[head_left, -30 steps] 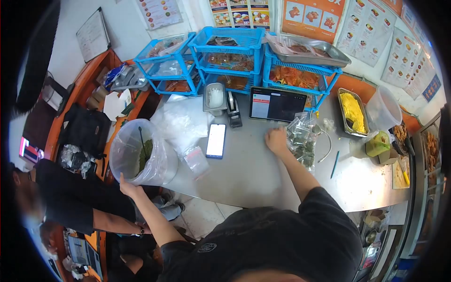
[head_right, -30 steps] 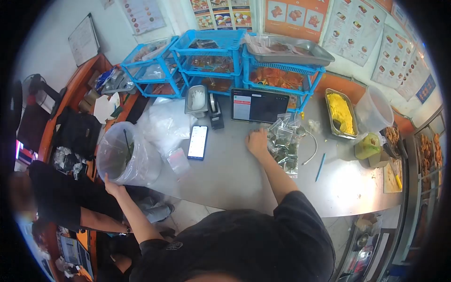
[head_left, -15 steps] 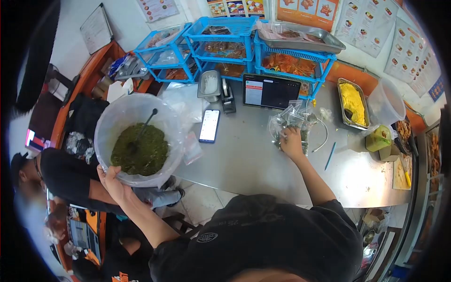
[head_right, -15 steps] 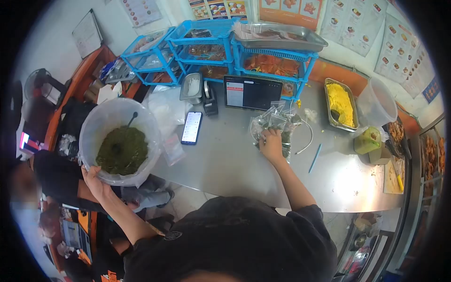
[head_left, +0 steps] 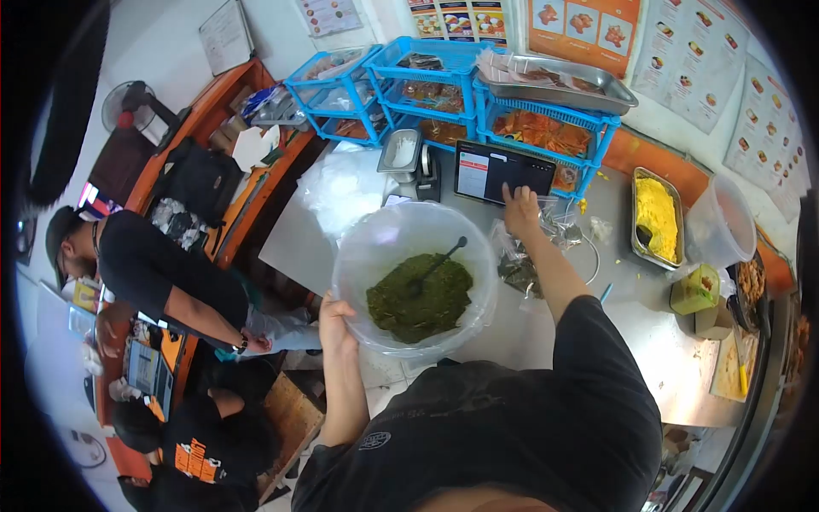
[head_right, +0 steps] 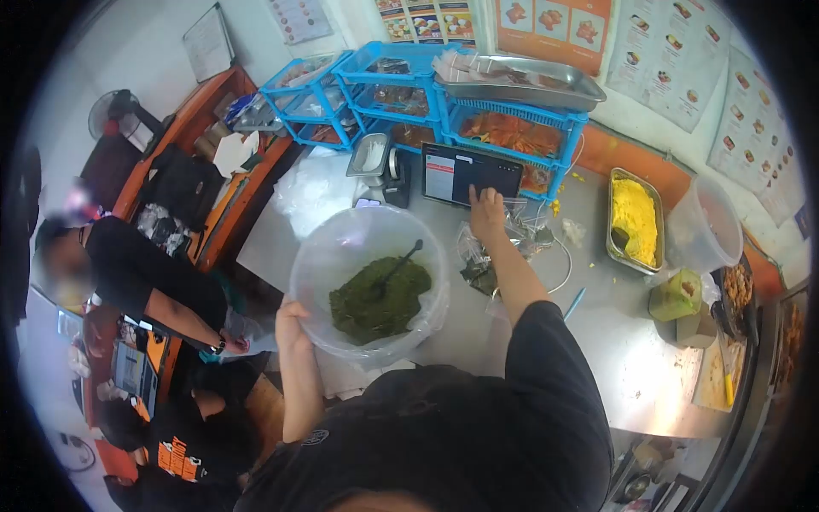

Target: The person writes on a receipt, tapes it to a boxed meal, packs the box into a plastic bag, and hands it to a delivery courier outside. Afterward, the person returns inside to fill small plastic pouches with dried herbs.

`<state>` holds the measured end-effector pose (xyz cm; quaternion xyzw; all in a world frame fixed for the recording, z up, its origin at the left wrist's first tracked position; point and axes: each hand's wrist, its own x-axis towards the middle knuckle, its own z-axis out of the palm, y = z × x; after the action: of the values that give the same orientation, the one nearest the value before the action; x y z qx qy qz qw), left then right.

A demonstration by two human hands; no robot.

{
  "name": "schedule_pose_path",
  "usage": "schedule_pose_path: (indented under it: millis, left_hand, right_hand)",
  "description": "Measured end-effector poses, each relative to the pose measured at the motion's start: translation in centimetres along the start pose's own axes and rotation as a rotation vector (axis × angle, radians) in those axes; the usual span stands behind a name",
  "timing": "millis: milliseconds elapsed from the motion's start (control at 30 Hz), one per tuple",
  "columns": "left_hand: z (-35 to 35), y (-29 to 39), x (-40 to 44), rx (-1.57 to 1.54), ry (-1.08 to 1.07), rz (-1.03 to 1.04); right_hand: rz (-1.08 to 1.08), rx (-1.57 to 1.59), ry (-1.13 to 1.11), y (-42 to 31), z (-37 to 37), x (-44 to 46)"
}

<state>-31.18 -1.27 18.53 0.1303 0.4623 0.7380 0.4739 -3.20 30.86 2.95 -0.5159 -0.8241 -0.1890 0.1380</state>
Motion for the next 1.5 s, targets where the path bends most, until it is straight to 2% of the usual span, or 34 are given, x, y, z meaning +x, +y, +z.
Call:
schedule_pose_path:
  millis: [100, 267, 333, 400, 467, 533, 600, 700, 800, 900, 1000, 1100, 1200, 1267, 1300, 1333, 1433, 1500]
  left_hand:
    - [0.6, -2.4, -1.1, -0.012, 0.060, 0.042]
    - [1.9, -5.6, -2.5, 0.018, 0.114, 0.067]
    - [2.9, -6.7, -3.0, 0.038, 0.131, 0.062]
    - [2.3, -8.2, -2.3, 0.008, 0.283, 0.179]
    - [0.4, -7.8, -1.2, 0.280, 0.246, 0.376]
    - [-2.8, -8.0, 2.7, 0.544, 0.351, 0.435]
    - [-7.3, -9.1, 8.8, 0.727, 0.410, 0.376]
    - [-9.3, -8.8, 15.5, 1.208, 0.473, 0.793]
    - [-9.4, -8.0, 18.9, 1.439, 0.496, 0.803]
    - [-9.6, -8.8, 20.3, 1.649, 0.542, 0.619]
    - [-10.7, -9.7, 21.1, 1.584, 0.508, 0.668]
    - [-10.7, -8.8, 21.4, 1.465, 0.586, 0.843]
    - [-8.0, -6.0, 21.5, 0.798, 0.375, 0.855]
    - [-4.4, -3.5, 18.8, 0.292, 0.042, 0.578]
    - [-2.1, -2.1, 16.3, 0.054, -0.120, 0.412]
    - [1.0, -0.1, 12.3, 0.021, -0.235, 0.316]
    - [6.6, 1.0, 3.7, -0.027, -0.566, 0.069]
    - [7.6, -0.2, 1.0, 0.042, -0.618, 0.025]
  right_hand:
    - [-0.045, 0.219, -0.147, -0.9, -2.4, -1.8]
    - [0.076, 0.625, 0.148, 0.7, -5.1, -4.7]
    - [0.142, 1.029, -0.077, 3.1, -3.1, -5.1]
    - [0.460, 1.665, -0.368, 3.3, -9.4, -6.8]
    - [0.468, 1.898, -0.339, 3.8, -10.5, -8.9]
    - [0.500, 1.682, -0.257, 3.6, -15.9, -10.2]
    - [0.648, 1.581, -0.121, 4.3, -16.2, -12.2]
    - [0.706, 1.578, -0.078, 5.7, -16.1, -14.2]
    - [0.663, 1.516, -0.067, 5.3, -18.2, -15.4]
    - [0.672, 1.476, -0.072, 4.7, -19.8, -16.4]
    - [0.676, 1.467, -0.055, 4.9, -20.4, -17.5]
    - [0.717, 1.461, 0.013, 4.6, -21.8, -18.0]
    - [0.648, 1.459, 0.095, 4.0, -24.1, -17.0]
    - [0.533, 1.449, 0.185, 3.3, -25.3, -15.8]
    - [0.555, 1.242, 0.151, 2.0, -26.9, -14.7]
    - [0.533, 1.250, 0.188, -0.1, -28.1, -13.6]
    - [0.351, 1.522, 0.006, -6.5, -31.1, -10.5]
    - [0.260, 1.757, -0.096, -9.6, -32.0, -9.7]
